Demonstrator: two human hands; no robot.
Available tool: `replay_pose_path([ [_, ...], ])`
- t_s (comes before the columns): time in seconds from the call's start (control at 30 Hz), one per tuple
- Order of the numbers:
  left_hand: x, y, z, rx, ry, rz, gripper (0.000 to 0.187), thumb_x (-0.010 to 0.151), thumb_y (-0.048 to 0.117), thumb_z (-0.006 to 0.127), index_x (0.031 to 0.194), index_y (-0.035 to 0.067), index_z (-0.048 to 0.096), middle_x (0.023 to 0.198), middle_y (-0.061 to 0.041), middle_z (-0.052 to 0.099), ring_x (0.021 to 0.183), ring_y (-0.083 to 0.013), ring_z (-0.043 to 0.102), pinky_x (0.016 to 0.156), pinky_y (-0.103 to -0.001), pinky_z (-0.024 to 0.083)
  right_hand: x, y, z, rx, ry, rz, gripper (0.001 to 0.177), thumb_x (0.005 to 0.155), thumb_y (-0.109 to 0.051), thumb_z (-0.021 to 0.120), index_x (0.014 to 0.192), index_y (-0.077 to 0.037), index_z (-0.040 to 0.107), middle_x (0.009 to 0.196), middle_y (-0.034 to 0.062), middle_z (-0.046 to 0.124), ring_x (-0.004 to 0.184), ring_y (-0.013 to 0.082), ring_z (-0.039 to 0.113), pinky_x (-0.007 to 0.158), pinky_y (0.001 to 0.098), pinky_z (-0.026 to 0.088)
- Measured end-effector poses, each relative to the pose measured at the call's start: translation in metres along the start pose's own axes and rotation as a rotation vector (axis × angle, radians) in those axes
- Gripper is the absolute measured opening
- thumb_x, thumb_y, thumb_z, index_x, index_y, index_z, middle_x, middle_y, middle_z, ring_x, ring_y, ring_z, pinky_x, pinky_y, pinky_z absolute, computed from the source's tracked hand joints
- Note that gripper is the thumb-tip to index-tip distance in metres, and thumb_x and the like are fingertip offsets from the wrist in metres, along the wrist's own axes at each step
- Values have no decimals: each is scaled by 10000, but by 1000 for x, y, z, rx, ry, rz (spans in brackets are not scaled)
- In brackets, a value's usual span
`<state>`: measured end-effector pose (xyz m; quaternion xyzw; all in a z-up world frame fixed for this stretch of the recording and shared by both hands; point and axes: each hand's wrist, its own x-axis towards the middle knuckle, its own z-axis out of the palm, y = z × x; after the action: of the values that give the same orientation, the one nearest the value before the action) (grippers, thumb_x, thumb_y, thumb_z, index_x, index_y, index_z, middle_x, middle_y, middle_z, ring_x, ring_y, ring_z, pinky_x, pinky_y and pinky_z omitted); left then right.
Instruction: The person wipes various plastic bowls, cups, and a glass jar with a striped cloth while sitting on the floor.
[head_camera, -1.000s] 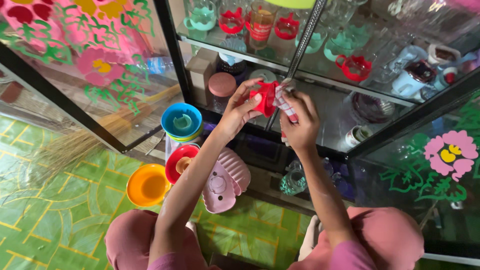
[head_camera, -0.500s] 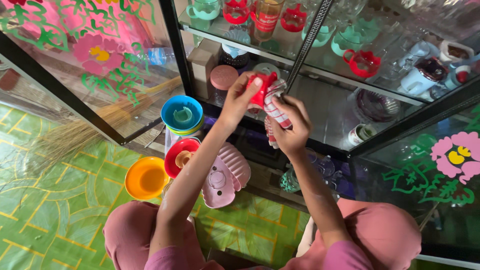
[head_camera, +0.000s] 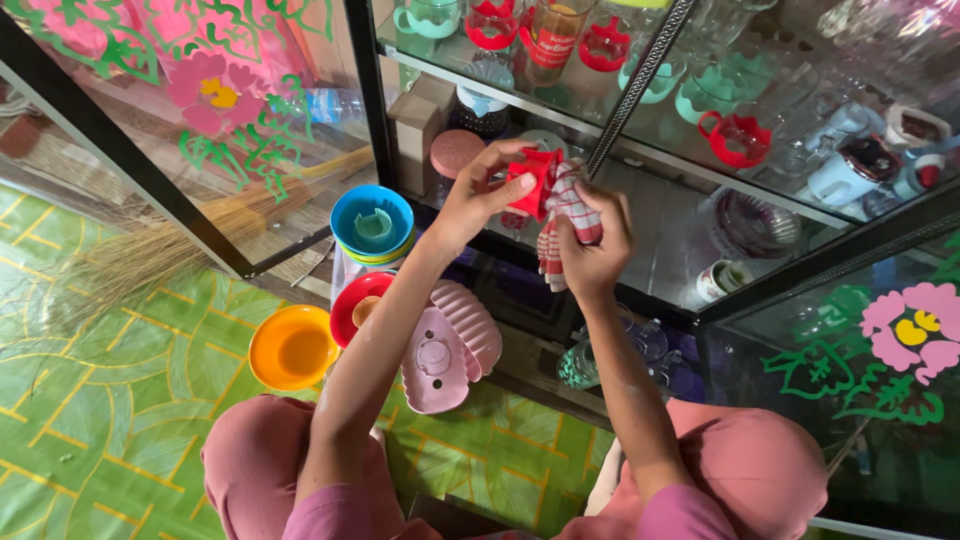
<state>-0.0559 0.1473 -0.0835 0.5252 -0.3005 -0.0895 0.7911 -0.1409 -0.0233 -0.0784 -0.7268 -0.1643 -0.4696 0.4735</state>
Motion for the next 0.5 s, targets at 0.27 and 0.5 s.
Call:
replay_pose_path([
  [0.27,-1,-13,9,22,34,103,588,958,179,791,1471,84,518,1370,-62,594,1279,-144,577,1076,-338,520,2,-11,-5,90,-71,36,368,824,147,722,1172,35,681,1143,118,678,1068,194,676,972,299,531],
  [0.5,-5,-7,6,243,26,-22,614,858,130,853,1396,94,559,1287,-44,619,1068,-117,652,896,-293,578,-3,6,-3,152,10,133,331,880,129,717,1197,47,671,1134,92,685,1050,120,645,967,266,519],
])
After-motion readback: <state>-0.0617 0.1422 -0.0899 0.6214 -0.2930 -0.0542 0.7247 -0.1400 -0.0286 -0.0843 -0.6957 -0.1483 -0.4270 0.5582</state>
